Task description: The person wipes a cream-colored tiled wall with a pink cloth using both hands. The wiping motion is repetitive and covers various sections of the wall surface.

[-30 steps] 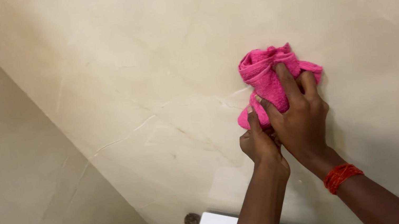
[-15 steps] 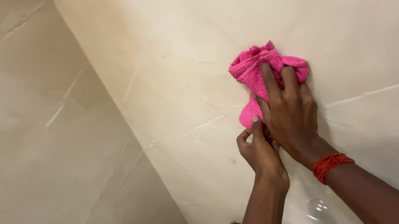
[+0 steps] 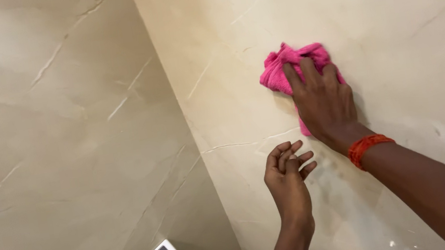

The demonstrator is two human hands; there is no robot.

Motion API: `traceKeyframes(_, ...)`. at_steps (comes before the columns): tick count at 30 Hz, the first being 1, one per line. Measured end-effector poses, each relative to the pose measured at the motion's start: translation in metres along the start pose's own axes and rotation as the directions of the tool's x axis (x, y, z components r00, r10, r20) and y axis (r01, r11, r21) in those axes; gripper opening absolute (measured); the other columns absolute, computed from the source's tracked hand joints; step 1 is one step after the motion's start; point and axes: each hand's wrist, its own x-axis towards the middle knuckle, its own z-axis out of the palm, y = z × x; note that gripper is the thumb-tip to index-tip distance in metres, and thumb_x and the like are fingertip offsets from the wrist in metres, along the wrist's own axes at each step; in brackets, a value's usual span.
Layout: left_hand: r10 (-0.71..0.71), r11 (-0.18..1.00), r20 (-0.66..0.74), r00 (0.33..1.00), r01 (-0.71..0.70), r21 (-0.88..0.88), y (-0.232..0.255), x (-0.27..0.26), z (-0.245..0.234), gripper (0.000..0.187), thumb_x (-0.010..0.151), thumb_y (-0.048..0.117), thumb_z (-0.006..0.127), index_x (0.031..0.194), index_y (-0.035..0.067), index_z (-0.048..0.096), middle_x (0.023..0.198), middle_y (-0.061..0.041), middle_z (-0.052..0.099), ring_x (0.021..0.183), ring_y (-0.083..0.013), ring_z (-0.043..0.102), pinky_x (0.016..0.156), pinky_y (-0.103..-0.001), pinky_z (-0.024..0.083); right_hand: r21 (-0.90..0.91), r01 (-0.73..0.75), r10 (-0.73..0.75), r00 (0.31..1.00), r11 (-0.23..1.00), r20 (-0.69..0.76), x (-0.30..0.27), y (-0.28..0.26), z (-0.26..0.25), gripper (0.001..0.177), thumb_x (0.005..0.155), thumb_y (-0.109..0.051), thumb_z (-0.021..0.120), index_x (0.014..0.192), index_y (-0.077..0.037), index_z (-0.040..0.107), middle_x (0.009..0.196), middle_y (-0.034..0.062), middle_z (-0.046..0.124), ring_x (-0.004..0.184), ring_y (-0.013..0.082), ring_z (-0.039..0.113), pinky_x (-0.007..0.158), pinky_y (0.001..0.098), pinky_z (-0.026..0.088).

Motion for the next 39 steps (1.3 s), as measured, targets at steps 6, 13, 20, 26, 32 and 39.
traceKeyframes(6, -0.021, 0.957, -0.034, 0.999, 0.030, 0.287, 0.013, -0.003, -0.001, 0.049, 0.095, 0.009, 0.049, 0.144, 0.009, 0.047, 0.140, -0.010, 0.060, 0.117, -0.0190, 0.065, 0.101, -0.036, 0.054, -0.073, 0.234, -0.207, 0.942, 0.970, 0.263, -0.008, -0.016, 0.010, 0.074, 0.083, -0.017, 0.074, 0.152, -0.025, 0.047, 0.134, 0.0100, 0.049, 0.112, 0.0329, 0.047, 0.075, 0.0464, 0.047)
traceKeyframes(13, -0.037, 0.889, 0.010, 0.999, 0.028, 0.458, -0.032, -0.004, 0.002, 0.071, 0.095, 0.007, 0.050, 0.160, 0.020, 0.023, 0.161, -0.006, 0.036, 0.143, -0.0254, 0.042, 0.114, -0.038, 0.041, -0.068, 0.426, -0.316, 0.760, 0.902, 0.568, -0.050, -0.012, 0.006, 0.080, 0.077, -0.035, 0.082, 0.148, -0.034, 0.046, 0.157, 0.0101, 0.030, 0.145, 0.0370, 0.025, 0.110, 0.0688, 0.022)
traceKeyframes(20, -0.147, 0.872, 0.059, 0.987, 0.101, 0.479, -0.071, -0.013, 0.018, 0.063, 0.098, 0.008, 0.044, 0.158, 0.016, 0.032, 0.154, -0.008, 0.050, 0.141, -0.0205, 0.049, 0.112, -0.034, 0.041, -0.008, 0.484, -0.392, 0.718, 0.875, 0.576, -0.088, 0.016, -0.013, 0.023, 0.086, -0.037, 0.075, 0.104, -0.022, 0.076, 0.154, 0.0015, 0.040, 0.148, 0.0300, 0.027, 0.116, 0.0697, 0.012)
traceKeyframes(26, -0.138, 0.872, 0.089, 0.986, 0.079, 0.483, -0.081, -0.041, 0.037, 0.044, 0.097, 0.007, 0.044, 0.140, 0.003, 0.054, 0.122, -0.015, 0.070, 0.106, -0.0239, 0.067, 0.091, -0.034, 0.051, 0.035, 0.510, -0.419, 0.663, 0.859, 0.620, -0.106, 0.041, -0.034, 0.020, 0.085, -0.038, 0.074, 0.100, -0.024, 0.077, 0.151, 0.0021, 0.041, 0.149, 0.0298, 0.024, 0.116, 0.0709, 0.002)
traceKeyframes(32, -0.052, 0.885, 0.143, 0.988, -0.021, 0.464, -0.099, -0.077, 0.061, 0.044, 0.091, -0.001, 0.044, 0.133, 0.000, 0.057, 0.118, -0.014, 0.070, 0.104, -0.0224, 0.068, 0.090, -0.033, 0.051, 0.037, 0.544, -0.444, 0.642, 0.838, 0.625, -0.127, 0.074, -0.058, 0.012, 0.084, -0.035, 0.076, 0.090, -0.025, 0.079, 0.148, -0.0005, 0.044, 0.148, 0.0270, 0.025, 0.118, 0.0691, -0.002)
traceKeyframes(39, -0.053, 0.906, 0.170, 0.984, -0.025, 0.423, -0.122, -0.123, 0.094, 0.038, 0.093, -0.001, 0.044, 0.128, -0.003, 0.060, 0.120, -0.016, 0.070, 0.108, -0.0241, 0.069, 0.094, -0.035, 0.051, 0.089, 0.524, -0.460, 0.640, 0.847, 0.616, -0.156, 0.119, -0.094, 0.007, 0.081, -0.031, 0.078, 0.085, -0.026, 0.078, 0.141, -0.0016, 0.048, 0.147, 0.0251, 0.028, 0.121, 0.0664, 0.002)
